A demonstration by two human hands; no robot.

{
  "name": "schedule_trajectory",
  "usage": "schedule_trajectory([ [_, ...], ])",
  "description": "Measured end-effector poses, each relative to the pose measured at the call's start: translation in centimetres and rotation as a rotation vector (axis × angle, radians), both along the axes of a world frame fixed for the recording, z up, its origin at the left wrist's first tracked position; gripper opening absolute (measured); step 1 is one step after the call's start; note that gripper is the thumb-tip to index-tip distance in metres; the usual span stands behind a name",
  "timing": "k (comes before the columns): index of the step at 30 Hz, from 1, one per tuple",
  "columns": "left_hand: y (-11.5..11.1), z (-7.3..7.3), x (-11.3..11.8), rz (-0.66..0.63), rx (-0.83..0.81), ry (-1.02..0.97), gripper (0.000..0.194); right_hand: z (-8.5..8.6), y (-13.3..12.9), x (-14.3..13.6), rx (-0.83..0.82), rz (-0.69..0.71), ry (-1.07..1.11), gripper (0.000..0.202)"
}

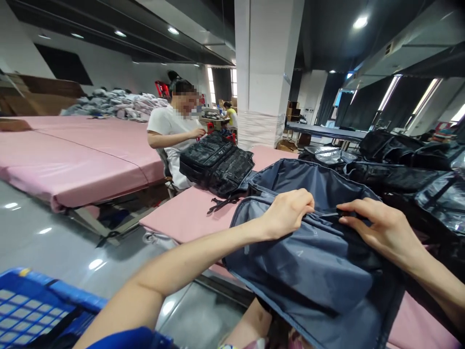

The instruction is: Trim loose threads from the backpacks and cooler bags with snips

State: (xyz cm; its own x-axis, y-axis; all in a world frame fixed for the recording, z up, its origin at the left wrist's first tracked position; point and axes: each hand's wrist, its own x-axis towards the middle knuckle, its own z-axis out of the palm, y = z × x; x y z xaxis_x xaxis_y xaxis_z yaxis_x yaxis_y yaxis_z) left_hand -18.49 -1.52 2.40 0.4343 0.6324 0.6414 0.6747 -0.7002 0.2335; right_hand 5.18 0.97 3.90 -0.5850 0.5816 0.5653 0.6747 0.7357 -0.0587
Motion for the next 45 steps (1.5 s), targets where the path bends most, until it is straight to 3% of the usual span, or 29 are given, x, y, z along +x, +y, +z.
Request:
schedule_trajectory([
  [16, 0.2, 0.5, 0.2, 0.001, -0.146, -0.074, 0.014, 0.9, -0.2, -1.2, 0.239, 0.153, -0.129, 0.018],
  [23, 0.5, 1.1, -1.0, -0.063, -0.322, -0.320, 0.013, 0.9, 0.1, -1.6, -0.043, 0.096, 0.023, 0.021],
  [29, 0.4, 0.9, -1.0, -0.103, -0.316, -0.370, 0.013, 1.2, 0.5, -4.5, 0.167, 0.084, -0.133, 0.020],
  [32, 0.5, 0.8, -0.8, -0.118, -0.320, -0.382, 0.013, 1.4, 0.6, -5.4, 0.189, 0.102, -0.166, 0.021],
  [35, 0.6, 1.2, -1.4, -0.122, -0.341, -0.404, 0.014, 1.8, 0.8, -5.1, 0.005, 0.048, -0.093, 0.020],
  [39, 0.6, 2.4, -3.1, -0.310, -0.401, -0.210, 0.031, 2.2, 1.2, -1.8, -0.390, -0.080, 0.210, 0.032],
  [42, 0.6, 2.6, -2.6, -0.201, -0.171, -0.001, 0.028, 1.8, 0.9, 1.2, -0.489, -0.206, 0.322, 0.048],
  [45, 0.7, 1.6, 0.0, -0.054, 0.084, 0.133, 0.018, 1.1, -0.1, 2.2, -0.652, -0.227, 0.226, 0.042],
])
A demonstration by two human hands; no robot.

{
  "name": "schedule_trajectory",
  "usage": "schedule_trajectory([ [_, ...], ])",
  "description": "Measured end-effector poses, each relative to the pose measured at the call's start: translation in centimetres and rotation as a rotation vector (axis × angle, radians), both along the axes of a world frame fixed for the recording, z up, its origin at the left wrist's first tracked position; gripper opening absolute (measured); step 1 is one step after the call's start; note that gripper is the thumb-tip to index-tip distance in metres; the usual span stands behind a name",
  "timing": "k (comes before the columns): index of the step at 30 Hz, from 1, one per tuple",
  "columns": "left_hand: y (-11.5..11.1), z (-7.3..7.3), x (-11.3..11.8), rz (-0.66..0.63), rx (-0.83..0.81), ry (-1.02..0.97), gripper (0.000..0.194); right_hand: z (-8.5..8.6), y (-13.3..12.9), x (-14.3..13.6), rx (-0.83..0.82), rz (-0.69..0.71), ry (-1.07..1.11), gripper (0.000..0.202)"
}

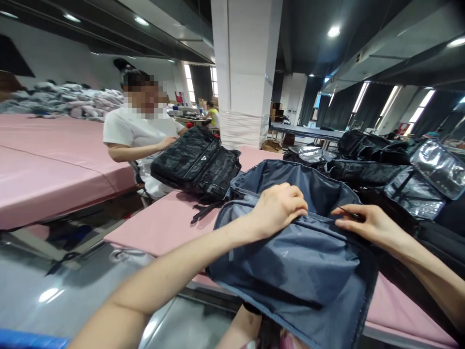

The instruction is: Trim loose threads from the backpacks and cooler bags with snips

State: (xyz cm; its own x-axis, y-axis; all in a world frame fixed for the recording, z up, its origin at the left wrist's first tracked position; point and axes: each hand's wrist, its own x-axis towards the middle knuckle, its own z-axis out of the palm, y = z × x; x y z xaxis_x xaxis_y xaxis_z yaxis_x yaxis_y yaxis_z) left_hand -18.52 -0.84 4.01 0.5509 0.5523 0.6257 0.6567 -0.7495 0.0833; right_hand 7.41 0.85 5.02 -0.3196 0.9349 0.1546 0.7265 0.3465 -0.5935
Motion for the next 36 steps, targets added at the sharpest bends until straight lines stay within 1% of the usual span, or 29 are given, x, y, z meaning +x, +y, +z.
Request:
schedule_trajectory([
  [3, 0.1, -1.1, 2.4, -0.008, 0.072, 0.105, 0.018, -0.2, -0.6, -0.5, -0.137, 0.039, 0.018, 0.031],
  [6, 0.1, -1.3, 3.2, 0.043, 0.113, 0.201, 0.020, 0.0, -0.5, -0.7, -0.188, 0.072, 0.079, 0.028],
  [9, -0.2, -0.7, 3.2, 0.102, 0.200, 0.355, 0.023, -0.1, -0.1, -0.4, -0.190, 0.126, 0.095, 0.028],
  [13, -0.7, 0.4, 3.4, 0.055, 0.267, 0.568, 0.023, -0.9, 0.3, 0.1, -0.183, 0.130, 0.113, 0.031],
  [15, -0.8, 1.0, 3.7, 0.044, 0.259, 0.631, 0.024, -1.3, 0.4, 0.2, -0.189, 0.133, 0.118, 0.033],
  [16, -0.7, 1.2, 3.7, 0.052, 0.222, 0.634, 0.023, -1.4, 0.4, 0.3, -0.191, 0.132, 0.116, 0.034],
  [18, -0.5, 1.7, 3.7, 0.076, 0.073, 0.565, 0.020, -1.4, 0.2, 0.2, -0.179, 0.126, 0.104, 0.034],
  [21, 0.0, 1.8, 3.0, 0.091, -0.213, 0.291, 0.019, -1.3, 0.0, 0.2, -0.140, 0.107, 0.072, 0.033],
  [23, 0.2, 1.5, 2.4, 0.079, -0.309, 0.113, 0.023, -1.3, -0.1, 0.2, -0.126, 0.093, 0.061, 0.033],
  [24, 0.2, 1.3, 2.1, 0.069, -0.305, 0.069, 0.024, -1.3, -0.1, 0.2, -0.127, 0.088, 0.061, 0.033],
  [25, 0.2, 1.0, 1.9, 0.057, -0.263, 0.069, 0.023, -1.3, -0.1, 0.2, -0.128, 0.088, 0.065, 0.033],
  [26, 0.0, 0.7, 1.8, 0.048, -0.192, 0.111, 0.022, -1.3, 0.0, 0.3, -0.130, 0.089, 0.071, 0.032],
  [28, -0.5, 0.3, 1.9, 0.047, -0.028, 0.291, 0.018, -1.4, 0.2, 0.3, -0.132, 0.094, 0.078, 0.033],
  [30, -0.9, 0.2, 2.4, 0.083, 0.089, 0.488, 0.017, -1.3, 0.3, 0.2, -0.124, 0.101, 0.080, 0.034],
  [33, -1.4, 0.7, 3.3, 0.099, 0.174, 0.661, 0.021, -1.2, 0.2, 0.0, -0.109, 0.086, 0.091, 0.035],
  [36, -1.3, 1.4, 3.8, 0.075, 0.178, 0.698, 0.021, -1.1, 0.1, 0.0, -0.100, 0.068, 0.107, 0.036],
])
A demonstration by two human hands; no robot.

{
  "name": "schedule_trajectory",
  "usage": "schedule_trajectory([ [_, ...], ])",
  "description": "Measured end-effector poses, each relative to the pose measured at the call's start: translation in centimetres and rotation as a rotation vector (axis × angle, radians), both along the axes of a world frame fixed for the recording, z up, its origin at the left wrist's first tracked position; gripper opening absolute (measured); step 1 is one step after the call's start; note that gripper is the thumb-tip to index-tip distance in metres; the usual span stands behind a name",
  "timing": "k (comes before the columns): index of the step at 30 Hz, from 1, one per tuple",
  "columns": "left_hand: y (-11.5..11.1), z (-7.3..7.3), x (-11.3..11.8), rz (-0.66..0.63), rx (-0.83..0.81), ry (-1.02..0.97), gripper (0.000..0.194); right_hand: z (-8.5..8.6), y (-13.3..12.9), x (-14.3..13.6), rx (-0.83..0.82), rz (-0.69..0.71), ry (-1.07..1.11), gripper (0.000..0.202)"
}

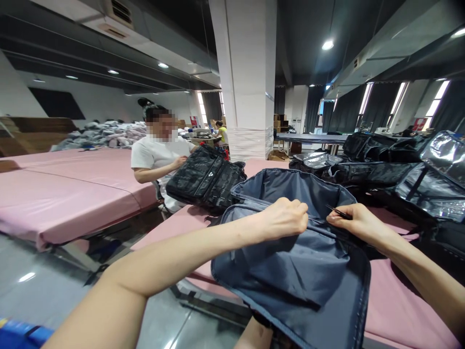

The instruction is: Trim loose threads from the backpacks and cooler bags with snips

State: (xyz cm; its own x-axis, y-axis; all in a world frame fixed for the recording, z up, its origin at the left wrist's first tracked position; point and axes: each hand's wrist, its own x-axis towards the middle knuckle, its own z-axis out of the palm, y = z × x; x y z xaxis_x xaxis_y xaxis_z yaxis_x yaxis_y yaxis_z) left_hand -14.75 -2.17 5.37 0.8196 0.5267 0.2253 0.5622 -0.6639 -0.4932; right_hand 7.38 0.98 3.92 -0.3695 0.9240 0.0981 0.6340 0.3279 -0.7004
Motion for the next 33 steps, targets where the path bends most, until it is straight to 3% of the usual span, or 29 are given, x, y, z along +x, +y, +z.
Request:
schedule_trajectory([
  [3, 0.6, 0.2, -0.3, 0.042, -0.091, -0.116, 0.016, -0.2, 0.2, 0.2, 0.037, 0.024, -0.031, 0.036],
  [6, 1.3, 0.0, -1.1, 0.030, -0.246, -0.360, 0.014, -0.3, 0.2, 0.3, 0.131, 0.054, -0.087, 0.035],
  [12, 1.6, -0.4, -2.0, -0.041, -0.536, -0.697, 0.018, 0.1, -1.4, -0.7, 0.528, 0.060, -0.229, 0.028],
  [17, 1.6, -0.8, -2.1, -0.048, -0.537, -0.739, 0.017, 0.1, -1.2, -1.5, 0.845, 0.154, -0.345, 0.022],
  [33, 1.4, -1.0, -2.0, -0.049, -0.495, -0.777, 0.016, 0.5, -0.9, -2.3, 0.802, 0.207, -0.355, 0.028],
])
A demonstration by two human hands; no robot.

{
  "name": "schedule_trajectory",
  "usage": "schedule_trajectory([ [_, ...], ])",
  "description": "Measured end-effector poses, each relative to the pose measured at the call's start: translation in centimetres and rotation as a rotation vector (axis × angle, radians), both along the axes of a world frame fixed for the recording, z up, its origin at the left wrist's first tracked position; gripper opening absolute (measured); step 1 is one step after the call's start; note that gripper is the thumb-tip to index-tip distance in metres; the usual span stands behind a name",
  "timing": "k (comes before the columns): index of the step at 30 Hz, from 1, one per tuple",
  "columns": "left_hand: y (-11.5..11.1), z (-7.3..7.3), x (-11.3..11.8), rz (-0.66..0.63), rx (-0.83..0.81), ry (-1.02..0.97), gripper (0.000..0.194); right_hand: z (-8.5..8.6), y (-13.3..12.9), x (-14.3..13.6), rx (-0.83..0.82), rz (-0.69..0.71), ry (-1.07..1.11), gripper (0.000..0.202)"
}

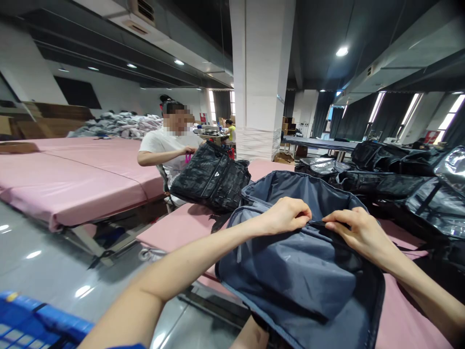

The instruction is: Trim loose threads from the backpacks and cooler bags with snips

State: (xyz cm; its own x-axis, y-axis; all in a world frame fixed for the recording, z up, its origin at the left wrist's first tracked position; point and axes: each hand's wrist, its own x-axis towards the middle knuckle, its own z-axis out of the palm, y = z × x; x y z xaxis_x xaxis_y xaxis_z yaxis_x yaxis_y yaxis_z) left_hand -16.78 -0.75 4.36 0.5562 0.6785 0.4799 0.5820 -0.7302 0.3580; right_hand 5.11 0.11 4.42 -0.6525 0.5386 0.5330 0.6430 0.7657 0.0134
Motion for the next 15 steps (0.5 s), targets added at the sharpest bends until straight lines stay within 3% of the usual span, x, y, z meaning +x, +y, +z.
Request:
schedule_trajectory([
  [9, -0.2, 0.2, -0.1, -0.001, -0.074, -0.080, 0.016, -0.4, 0.4, -0.5, 0.021, -0.026, -0.008, 0.025],
  [12, -0.3, 0.2, 0.0, 0.002, -0.104, -0.099, 0.016, -0.2, 0.2, -1.3, -0.098, -0.014, 0.006, 0.025],
  [15, 0.0, 0.4, -0.9, 0.032, -0.183, -0.187, 0.019, 0.4, 0.4, -0.3, -0.302, -0.044, 0.159, 0.028],
])
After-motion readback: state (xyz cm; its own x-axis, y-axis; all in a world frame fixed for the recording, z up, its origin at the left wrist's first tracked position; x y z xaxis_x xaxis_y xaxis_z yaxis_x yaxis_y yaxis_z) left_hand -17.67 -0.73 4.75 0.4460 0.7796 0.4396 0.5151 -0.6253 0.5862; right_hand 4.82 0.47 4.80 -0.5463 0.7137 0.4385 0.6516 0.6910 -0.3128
